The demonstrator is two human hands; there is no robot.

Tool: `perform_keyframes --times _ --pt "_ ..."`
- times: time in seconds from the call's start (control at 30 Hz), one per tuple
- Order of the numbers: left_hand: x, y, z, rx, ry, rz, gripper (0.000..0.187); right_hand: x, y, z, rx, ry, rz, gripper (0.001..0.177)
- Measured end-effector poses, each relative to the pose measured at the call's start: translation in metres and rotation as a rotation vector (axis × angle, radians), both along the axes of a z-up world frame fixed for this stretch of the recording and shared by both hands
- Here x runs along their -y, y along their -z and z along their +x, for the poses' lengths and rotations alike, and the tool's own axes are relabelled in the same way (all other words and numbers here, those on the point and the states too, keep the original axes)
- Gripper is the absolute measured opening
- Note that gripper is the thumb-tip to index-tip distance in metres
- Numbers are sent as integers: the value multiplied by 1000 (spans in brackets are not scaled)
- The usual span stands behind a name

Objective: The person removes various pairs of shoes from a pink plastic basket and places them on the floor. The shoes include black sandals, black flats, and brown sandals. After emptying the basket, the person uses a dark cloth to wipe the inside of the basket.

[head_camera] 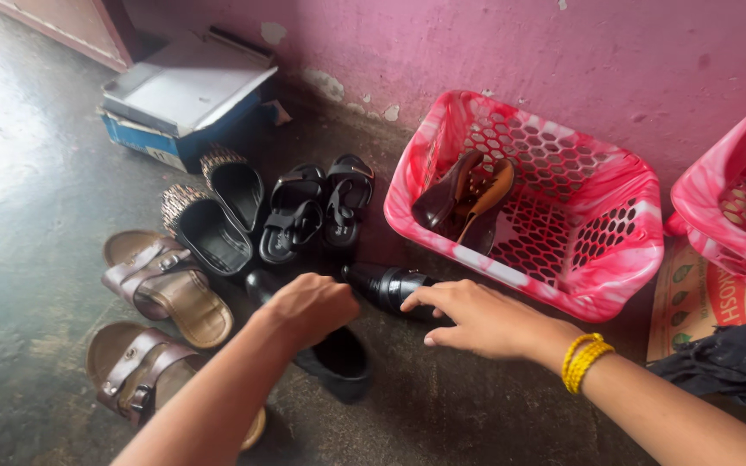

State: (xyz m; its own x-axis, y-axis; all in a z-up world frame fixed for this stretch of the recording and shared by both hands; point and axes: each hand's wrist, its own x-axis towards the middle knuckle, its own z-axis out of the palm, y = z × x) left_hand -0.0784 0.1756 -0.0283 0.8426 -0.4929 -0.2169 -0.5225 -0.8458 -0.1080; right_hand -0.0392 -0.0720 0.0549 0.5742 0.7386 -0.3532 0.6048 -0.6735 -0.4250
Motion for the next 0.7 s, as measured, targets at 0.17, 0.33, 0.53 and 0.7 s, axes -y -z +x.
perform_keyframes --times 0.17,0.33,0.53,0.7 --pt "-23 16 -17 0 33 108 14 18 24 15 62 -20 -204 44" --pt "-27 27 -20 -77 -45 -55 15 36 57 26 24 -28 -308 44" --pt "-22 29 -25 -85 -52 -42 20 35 72 24 43 16 -315 58" --pt "-13 28 -19 -138 -116 96 22 27 61 13 84 26 -259 51"
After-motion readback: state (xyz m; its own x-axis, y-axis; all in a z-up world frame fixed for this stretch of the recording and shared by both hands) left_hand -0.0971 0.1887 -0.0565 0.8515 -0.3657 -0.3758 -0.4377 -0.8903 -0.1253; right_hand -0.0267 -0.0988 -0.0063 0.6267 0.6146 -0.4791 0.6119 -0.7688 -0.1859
